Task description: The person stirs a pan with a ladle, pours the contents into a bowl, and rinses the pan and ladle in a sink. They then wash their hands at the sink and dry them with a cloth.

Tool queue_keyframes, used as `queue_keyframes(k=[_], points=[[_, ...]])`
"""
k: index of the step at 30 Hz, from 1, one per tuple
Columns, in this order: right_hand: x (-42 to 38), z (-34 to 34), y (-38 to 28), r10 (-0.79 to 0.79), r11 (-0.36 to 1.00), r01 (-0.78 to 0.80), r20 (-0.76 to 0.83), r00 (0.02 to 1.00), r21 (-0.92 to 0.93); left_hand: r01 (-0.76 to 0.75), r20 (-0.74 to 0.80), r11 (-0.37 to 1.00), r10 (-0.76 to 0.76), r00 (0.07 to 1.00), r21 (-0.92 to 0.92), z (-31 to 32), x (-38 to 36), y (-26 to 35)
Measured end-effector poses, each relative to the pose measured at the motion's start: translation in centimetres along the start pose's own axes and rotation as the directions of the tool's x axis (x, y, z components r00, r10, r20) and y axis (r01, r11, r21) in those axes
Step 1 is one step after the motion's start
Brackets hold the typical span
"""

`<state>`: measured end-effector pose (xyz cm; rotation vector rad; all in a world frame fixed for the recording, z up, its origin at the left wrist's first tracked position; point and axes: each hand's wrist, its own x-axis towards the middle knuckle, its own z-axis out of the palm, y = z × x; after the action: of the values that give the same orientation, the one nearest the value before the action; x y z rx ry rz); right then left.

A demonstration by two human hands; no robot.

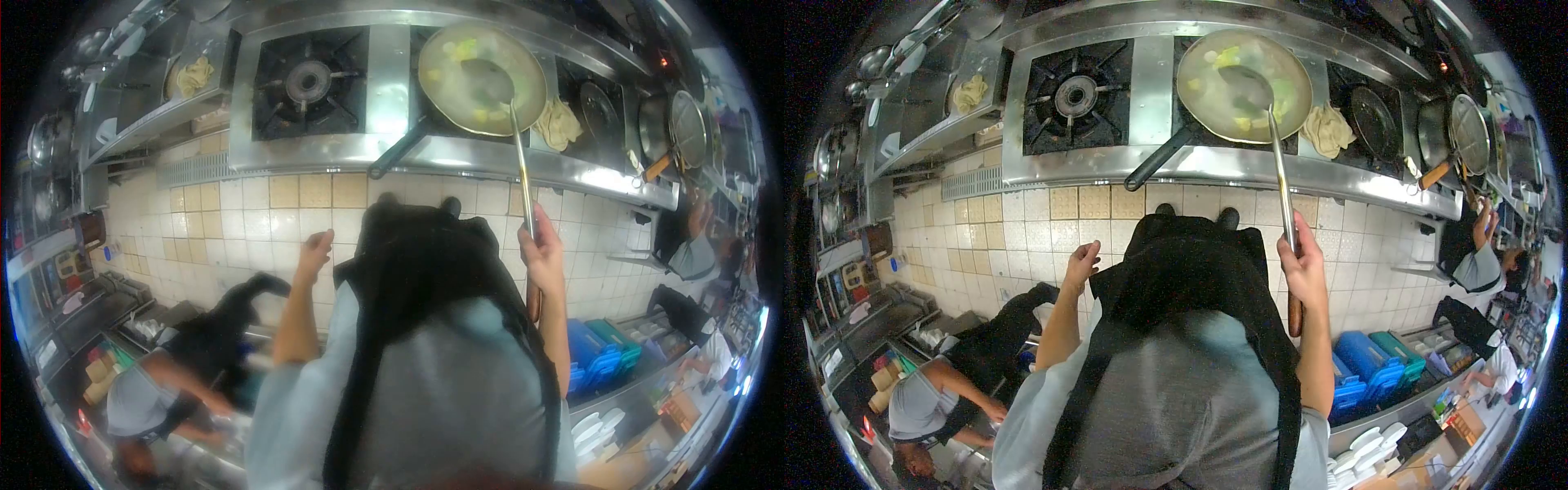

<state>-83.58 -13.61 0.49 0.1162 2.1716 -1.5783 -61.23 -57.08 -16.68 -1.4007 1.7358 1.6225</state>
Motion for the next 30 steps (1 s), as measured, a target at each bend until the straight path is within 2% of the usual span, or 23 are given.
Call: queue_keyframes(k=[1,3,4,5,6,7,8,9,10,11,12,13,14,15,17,19,22,24,25,27,28,29,30], points=[[0.7,0.0,0.7,-0.029,0.997,0.029,-0.001,1.0,-0.071,0.002,-0.001,1.0,-0.002,1.0,-0.001,0.0,0.2,-0.1],[1.7,1.0,0.3,-0.004,0.997,0.002,-0.032,0.999,-0.082,-0.107,-0.024,0.993,0.106,0.994,-0.052,0.5,0.0,0.8],[2.0,1.5,0.1,0.018,0.996,-0.024,-0.069,0.997,-0.089,-0.105,-0.029,0.993,0.103,0.994,-0.056,0.9,0.0,1.6],[1.8,1.9,-0.4,0.018,0.996,-0.024,-0.063,0.998,-0.089,-0.181,-0.046,0.969,0.176,0.983,-0.165,1.5,0.0,3.1],[1.6,2.0,-1.2,0.011,1.0,-0.011,-0.062,0.998,0.013,-0.257,-0.07,0.928,0.247,0.966,-0.271,2.1,0.0,4.8],[1.5,2.0,-1.7,0.002,0.994,0.005,-0.063,0.998,0.114,-0.26,-0.072,0.926,0.25,0.966,-0.273,2.8,-0.6,7.2],[1.2,1.9,-1.7,-0.005,0.994,0.012,-0.061,0.998,0.111,-0.263,-0.012,0.898,0.276,0.961,-0.353,3.6,-1.6,10.1],[0.6,1.6,-1.6,-0.12,0.987,0.132,-0.125,0.985,0.088,-0.258,0.045,0.864,0.306,0.951,-0.432,4.6,-2.2,12.4],[0.3,1.5,-1.5,-0.232,0.967,0.246,-0.187,0.955,0.06,-0.261,0.042,0.862,0.309,0.95,-0.435,5.6,-2.3,14.1],[0.3,1.2,-1.8,-0.235,0.966,0.25,-0.187,0.954,0.06,-0.226,0.126,0.865,0.311,0.942,-0.448,6.5,-2.2,15.7],[0.3,0.7,-2.2,-0.328,0.942,0.335,-0.212,0.92,-0.002,-0.191,0.211,0.869,0.315,0.926,-0.457,7.4,-2.2,17.1],[0.4,0.2,-2.4,-0.419,0.907,0.415,-0.235,0.877,-0.066,-0.197,0.213,0.869,0.321,0.923,-0.455,8.2,-2.5,18.5],[0.7,-0.4,-2.3,-0.357,0.933,0.356,-0.241,0.902,-0.051,-0.166,0.275,0.879,0.312,0.909,-0.447,9.0,-2.9,19.7],[1.4,-0.8,-2.3,-0.361,0.931,0.36,-0.248,0.899,-0.051,-0.137,0.337,0.888,0.303,0.891,-0.438,9.6,-3.1,20.7],[2.8,-1.3,-2.1,-0.295,0.953,0.258,-0.301,0.907,-0.157,-0.155,0.354,0.892,0.321,0.879,-0.424,9.8,-2.8,21.9],[3.1,-1.3,-2.4,-0.345,0.938,0.315,-0.295,0.891,-0.144,-0.22,0.331,0.91,0.34,0.88,-0.35,8.5,-1.8,22.9],[1.7,-1.0,-2.2,-0.376,0.925,0.337,-0.291,0.88,-0.176,-0.228,0.312,0.888,0.366,0.877,-0.399,6.7,0.7,23.6],[0.7,-1.3,-1.2,-0.202,0.96,0.248,-0.291,0.935,0.131,-0.178,0.328,0.894,0.327,0.886,-0.41,6.2,0.2,24.3],[0.6,-1.7,-1.1,-0.2,0.961,0.245,-0.285,0.938,0.132,-0.176,0.324,0.895,0.323,0.889,-0.411,6.0,-0.4,24.3],[0.1,-2.1,-2.5,-0.234,0.939,0.277,-0.211,0.949,0.202,-0.237,0.331,0.928,0.328,0.885,-0.287,6.0,-1.5,24.1],[0.5,-2.1,-3.1,-0.259,0.94,0.299,-0.226,0.939,0.166,-0.238,0.338,0.929,0.329,0.882,-0.282,5.9,-1.6,23.6],[1.1,-2.4,-3.6,-0.257,0.94,0.299,-0.236,0.937,0.164,-0.176,0.363,0.937,0.284,0.888,-0.302,5.5,-1.6,22.4],[1.8,-2.9,-3.9,-0.249,0.965,0.262,-0.225,0.942,0.027,-0.111,0.387,0.941,0.237,0.891,-0.321,5.1,-1.6,21.1]])
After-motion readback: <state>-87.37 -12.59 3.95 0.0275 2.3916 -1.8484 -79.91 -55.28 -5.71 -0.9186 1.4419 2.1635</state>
